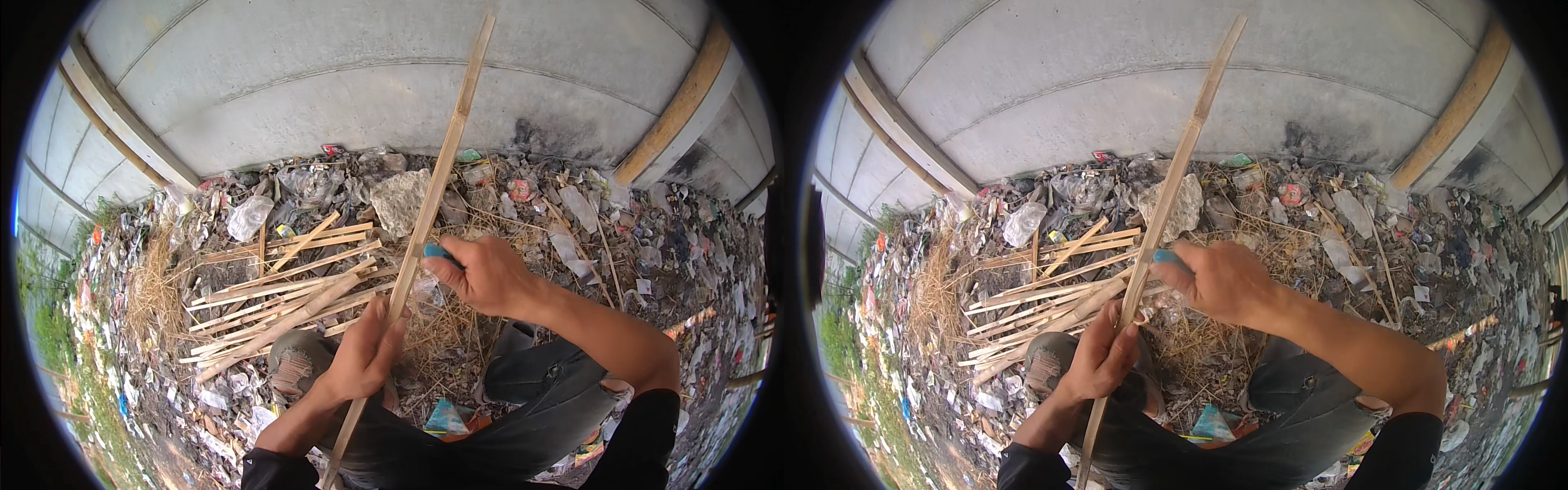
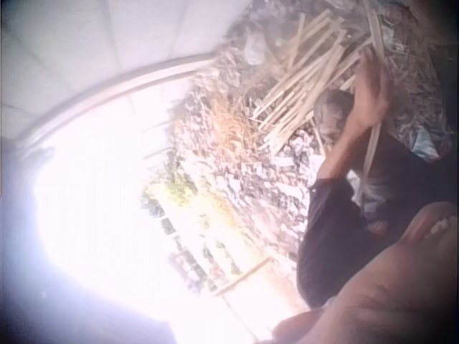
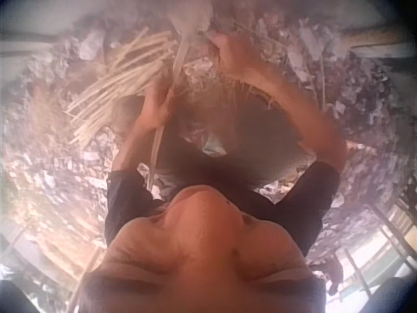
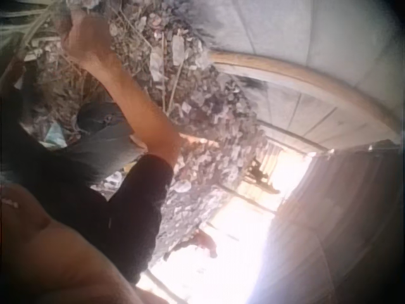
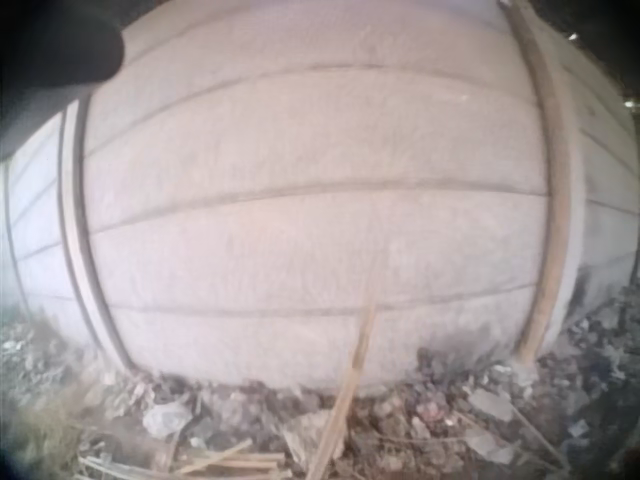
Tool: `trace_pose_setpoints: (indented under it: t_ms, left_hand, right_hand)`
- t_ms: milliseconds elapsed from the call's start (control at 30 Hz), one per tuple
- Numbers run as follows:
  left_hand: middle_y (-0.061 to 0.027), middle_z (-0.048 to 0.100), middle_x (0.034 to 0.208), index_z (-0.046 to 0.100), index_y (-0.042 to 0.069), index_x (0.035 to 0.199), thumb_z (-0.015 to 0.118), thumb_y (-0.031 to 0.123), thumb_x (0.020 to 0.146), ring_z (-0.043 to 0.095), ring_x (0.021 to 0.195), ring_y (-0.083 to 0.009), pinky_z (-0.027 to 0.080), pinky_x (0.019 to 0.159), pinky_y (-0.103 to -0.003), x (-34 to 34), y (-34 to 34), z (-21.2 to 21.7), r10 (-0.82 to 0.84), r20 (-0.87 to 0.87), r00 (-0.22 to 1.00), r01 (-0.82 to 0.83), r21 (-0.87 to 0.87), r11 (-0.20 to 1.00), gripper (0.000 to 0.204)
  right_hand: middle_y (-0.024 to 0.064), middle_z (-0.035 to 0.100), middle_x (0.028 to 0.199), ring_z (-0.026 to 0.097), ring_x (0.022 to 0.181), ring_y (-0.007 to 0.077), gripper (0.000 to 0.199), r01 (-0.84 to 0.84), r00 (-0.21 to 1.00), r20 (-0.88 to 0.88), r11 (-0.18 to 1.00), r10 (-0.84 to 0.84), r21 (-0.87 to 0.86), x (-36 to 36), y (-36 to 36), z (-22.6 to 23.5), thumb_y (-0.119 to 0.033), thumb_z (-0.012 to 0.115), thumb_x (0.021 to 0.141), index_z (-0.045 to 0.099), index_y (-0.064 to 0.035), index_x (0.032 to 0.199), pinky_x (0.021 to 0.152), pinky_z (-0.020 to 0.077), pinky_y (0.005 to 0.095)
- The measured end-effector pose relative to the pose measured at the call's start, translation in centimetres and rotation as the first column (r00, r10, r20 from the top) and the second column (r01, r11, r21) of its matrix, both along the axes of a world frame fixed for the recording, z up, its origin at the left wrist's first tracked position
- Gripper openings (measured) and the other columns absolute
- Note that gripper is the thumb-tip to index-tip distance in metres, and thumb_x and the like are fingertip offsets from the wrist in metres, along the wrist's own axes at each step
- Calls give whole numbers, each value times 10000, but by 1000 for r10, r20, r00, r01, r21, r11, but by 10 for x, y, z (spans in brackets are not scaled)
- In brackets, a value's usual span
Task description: The person sits on the ground and uses a utility knife to shave the surface of a long, thin wooden stick. They hold the stick against their leg and repeatedly scrape the blade along its length to remove the outer layer.
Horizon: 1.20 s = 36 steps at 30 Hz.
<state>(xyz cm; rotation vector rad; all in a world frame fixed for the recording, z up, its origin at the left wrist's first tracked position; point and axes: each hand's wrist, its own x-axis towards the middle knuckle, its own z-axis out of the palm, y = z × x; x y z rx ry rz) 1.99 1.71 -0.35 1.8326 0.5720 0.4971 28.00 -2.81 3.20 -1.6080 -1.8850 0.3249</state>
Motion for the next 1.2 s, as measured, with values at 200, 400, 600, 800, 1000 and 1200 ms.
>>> trace_pose_setpoints:
  t_ms: [200, 400, 600, 800, 1000, 1200]
  left_hand:
    - [-56, 525, 781, 526, -9, 1318, 511, 165, 1105, 560, 673, -144, 469, 629, -318, -10, -19, 12, -185, -30, 982, 179, -146, 973, 276]
    - [37, 521, 650, 513, 21, 1257, 481, 273, 1137, 471, 479, -43, 360, 471, -211, -13, -26, 10, -116, 50, 992, 126, -326, 937, 281]
    - [7, 528, 616, 516, 41, 1138, 492, 297, 1135, 475, 452, -70, 377, 451, -228, 1, -26, 6, -150, 80, 985, 169, -574, 801, 257]
    - [24, 576, 719, 561, -12, 1201, 566, 244, 1112, 506, 588, -31, 390, 535, -224, 29, -26, 18, -76, -9, 997, 68, -350, 934, 271]
    - [70, 522, 648, 406, -40, 1565, 555, 231, 1114, 468, 532, -24, 376, 501, -229, 56, -26, 27, -26, 96, 995, 57, -335, 940, 547]
    - [80, 432, 600, 341, 1, 1620, 436, 285, 1149, 391, 458, -41, 344, 479, -218, 48, -13, 34, -207, 149, 967, 254, -513, 820, 558]
  right_hand:
    - [64, 426, 560, 439, 532, 177, 660, 405, 906, -119, 914, -405, -26, 87, 13, -8, -579, 442, 1109, 619, 10, 871, 543, 397, 388]
    - [-1, 471, 674, 421, 627, 124, 561, 183, 899, -400, 983, -177, -25, 63, -1, 3, -544, 526, 1091, 656, -16, 952, 594, 369, 359]
    - [-78, 501, 664, 444, 585, 33, 289, -11, 616, -783, 993, -87, -119, 33, -8, 16, -342, 731, 1019, 722, -59, 1075, 536, 335, 268]
    - [-79, 474, 602, 426, 545, 38, 323, 58, 604, -784, 989, -145, -139, 36, -3, 20, -365, 724, 1022, 732, -42, 1022, 506, 316, 278]
    - [-52, 518, 647, 457, 611, 62, 427, 193, 677, -712, 979, -187, -73, 52, 3, 23, -426, 760, 988, 710, -23, 857, 543, 349, 303]
    - [-49, 523, 649, 440, 600, 75, 414, 160, 756, -635, 985, -160, -58, 61, -4, 20, -442, 771, 975, 716, -41, 890, 550, 351, 301]
